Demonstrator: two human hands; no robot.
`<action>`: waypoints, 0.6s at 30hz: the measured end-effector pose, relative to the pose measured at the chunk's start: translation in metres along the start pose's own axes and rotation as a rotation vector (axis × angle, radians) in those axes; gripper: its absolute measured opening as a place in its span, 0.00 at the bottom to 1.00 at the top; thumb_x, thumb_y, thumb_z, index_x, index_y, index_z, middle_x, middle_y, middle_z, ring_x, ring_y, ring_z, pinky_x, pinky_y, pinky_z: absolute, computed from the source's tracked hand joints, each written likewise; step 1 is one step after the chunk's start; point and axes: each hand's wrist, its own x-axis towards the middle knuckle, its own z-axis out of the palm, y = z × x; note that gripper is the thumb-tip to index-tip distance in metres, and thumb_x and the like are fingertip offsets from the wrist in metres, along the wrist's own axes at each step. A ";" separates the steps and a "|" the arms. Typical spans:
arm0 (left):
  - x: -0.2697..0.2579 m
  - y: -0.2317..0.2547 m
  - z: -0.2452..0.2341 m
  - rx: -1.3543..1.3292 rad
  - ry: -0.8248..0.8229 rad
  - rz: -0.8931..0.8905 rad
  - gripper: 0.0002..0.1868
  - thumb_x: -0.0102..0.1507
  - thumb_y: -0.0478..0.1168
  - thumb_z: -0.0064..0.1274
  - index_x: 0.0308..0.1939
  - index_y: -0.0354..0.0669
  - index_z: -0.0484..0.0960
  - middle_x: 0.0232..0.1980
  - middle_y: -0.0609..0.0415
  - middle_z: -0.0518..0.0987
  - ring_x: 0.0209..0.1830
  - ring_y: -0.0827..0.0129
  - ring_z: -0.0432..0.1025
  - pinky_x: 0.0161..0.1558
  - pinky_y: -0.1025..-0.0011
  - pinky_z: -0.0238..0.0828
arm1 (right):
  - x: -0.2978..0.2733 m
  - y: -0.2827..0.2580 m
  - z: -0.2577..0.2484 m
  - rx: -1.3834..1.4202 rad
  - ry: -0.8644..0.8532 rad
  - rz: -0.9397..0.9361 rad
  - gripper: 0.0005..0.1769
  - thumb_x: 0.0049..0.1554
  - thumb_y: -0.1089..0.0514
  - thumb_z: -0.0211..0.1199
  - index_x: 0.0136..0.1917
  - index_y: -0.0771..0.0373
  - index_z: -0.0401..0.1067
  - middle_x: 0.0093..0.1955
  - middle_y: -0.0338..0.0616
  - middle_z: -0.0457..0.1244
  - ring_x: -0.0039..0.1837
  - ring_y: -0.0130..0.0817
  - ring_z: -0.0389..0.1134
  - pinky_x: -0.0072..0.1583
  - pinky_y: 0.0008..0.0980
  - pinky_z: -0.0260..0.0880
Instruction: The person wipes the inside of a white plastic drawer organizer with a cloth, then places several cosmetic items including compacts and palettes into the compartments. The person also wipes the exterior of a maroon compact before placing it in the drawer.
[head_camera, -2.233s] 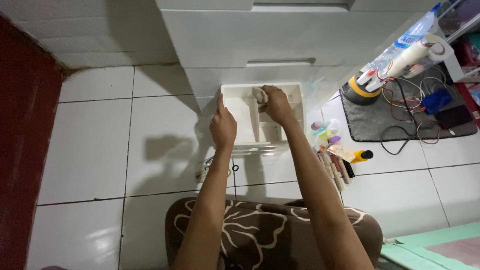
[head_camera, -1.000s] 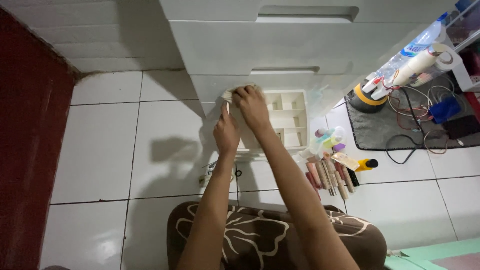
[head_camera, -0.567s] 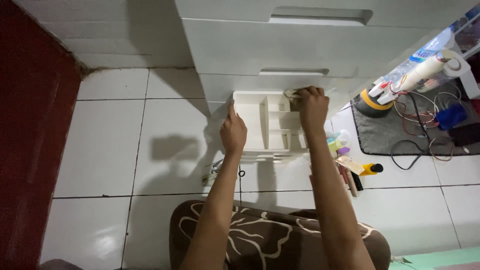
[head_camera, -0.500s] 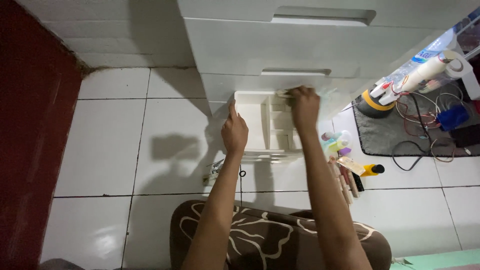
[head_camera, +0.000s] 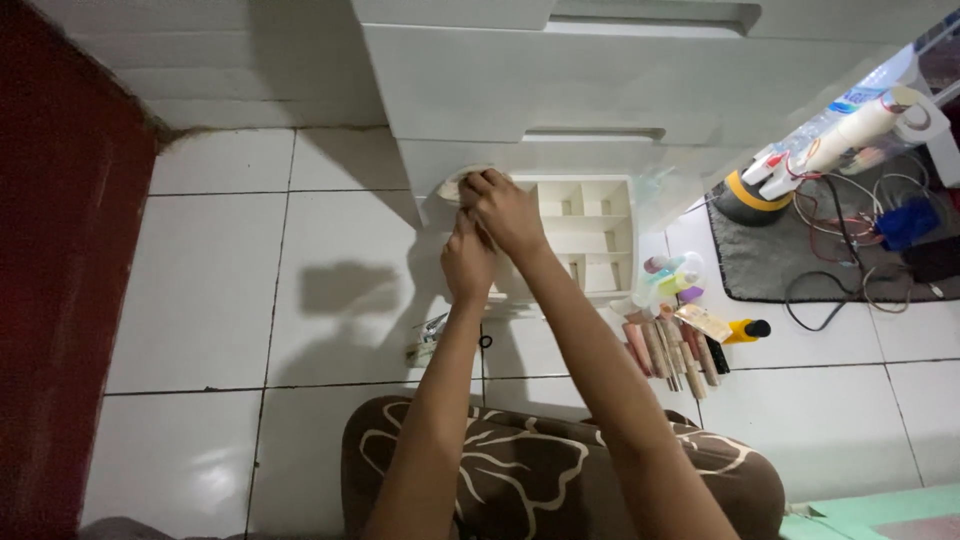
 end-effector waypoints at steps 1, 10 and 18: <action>0.000 0.003 -0.001 -0.002 -0.004 0.003 0.13 0.67 0.37 0.48 0.55 0.41 0.71 0.43 0.43 0.84 0.39 0.46 0.81 0.40 0.48 0.80 | -0.003 0.011 0.000 -0.004 -0.002 0.003 0.02 0.48 0.61 0.70 0.38 0.55 0.80 0.50 0.35 0.67 0.53 0.37 0.69 0.55 0.29 0.71; -0.004 0.003 -0.001 0.041 0.084 0.079 0.09 0.70 0.34 0.41 0.52 0.34 0.73 0.36 0.42 0.82 0.35 0.47 0.82 0.33 0.52 0.81 | -0.085 0.119 -0.040 -0.019 -0.270 0.312 0.06 0.59 0.63 0.65 0.48 0.57 0.81 0.51 0.40 0.71 0.59 0.41 0.71 0.59 0.40 0.71; -0.004 0.005 -0.003 0.051 0.079 0.077 0.11 0.70 0.34 0.40 0.55 0.36 0.72 0.39 0.41 0.83 0.35 0.49 0.82 0.34 0.53 0.82 | -0.097 0.139 -0.017 0.113 -0.215 0.584 0.11 0.54 0.65 0.70 0.49 0.51 0.81 0.48 0.38 0.67 0.57 0.42 0.68 0.55 0.42 0.75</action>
